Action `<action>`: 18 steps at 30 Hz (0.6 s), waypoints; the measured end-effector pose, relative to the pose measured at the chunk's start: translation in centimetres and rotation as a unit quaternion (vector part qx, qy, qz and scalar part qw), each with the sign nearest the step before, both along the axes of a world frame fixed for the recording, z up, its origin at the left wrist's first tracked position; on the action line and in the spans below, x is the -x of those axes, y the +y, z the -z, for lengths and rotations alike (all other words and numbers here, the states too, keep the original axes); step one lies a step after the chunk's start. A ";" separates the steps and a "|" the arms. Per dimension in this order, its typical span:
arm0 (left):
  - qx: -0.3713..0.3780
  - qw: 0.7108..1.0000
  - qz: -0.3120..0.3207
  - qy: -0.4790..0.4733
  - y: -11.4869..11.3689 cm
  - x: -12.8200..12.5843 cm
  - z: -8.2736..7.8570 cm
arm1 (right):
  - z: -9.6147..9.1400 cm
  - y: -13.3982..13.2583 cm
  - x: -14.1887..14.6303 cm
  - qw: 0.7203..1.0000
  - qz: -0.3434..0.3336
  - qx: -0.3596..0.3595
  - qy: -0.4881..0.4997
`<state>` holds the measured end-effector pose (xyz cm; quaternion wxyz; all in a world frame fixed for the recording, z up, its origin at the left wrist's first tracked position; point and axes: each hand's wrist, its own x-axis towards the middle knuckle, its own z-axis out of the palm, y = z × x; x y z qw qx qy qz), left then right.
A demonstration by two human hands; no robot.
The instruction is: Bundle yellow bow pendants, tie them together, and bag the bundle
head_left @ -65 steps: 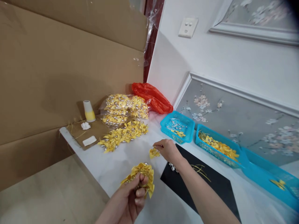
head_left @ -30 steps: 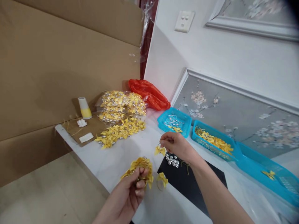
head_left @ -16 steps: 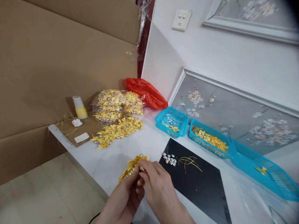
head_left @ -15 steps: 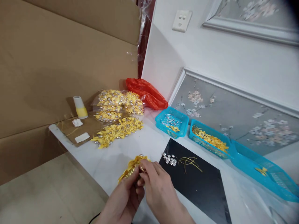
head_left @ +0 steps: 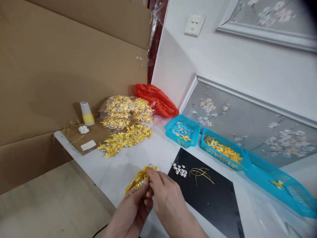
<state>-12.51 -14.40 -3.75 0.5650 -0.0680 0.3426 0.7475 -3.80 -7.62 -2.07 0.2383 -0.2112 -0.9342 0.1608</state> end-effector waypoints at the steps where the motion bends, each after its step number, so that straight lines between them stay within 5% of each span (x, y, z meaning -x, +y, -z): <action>1: -0.004 1.000 -0.005 0.003 0.0 0.1 0.0 | -0.4 0.3 -0.2 1.000 -0.008 0.018 0.007; 8: -0.004 0.999 -0.024 -0.029 -0.3 2.1 -1.1 | -2.7 4.6 -5.3 0.982 0.130 0.117 0.075; 14: 0.046 0.998 -0.041 0.006 -0.3 2.6 -1.2 | 0.2 2.1 -7.1 0.983 0.104 0.140 -0.066; 18: 0.049 0.998 -0.026 0.006 -0.4 2.1 -1.3 | 1.7 1.6 -5.9 0.987 0.098 0.119 -0.046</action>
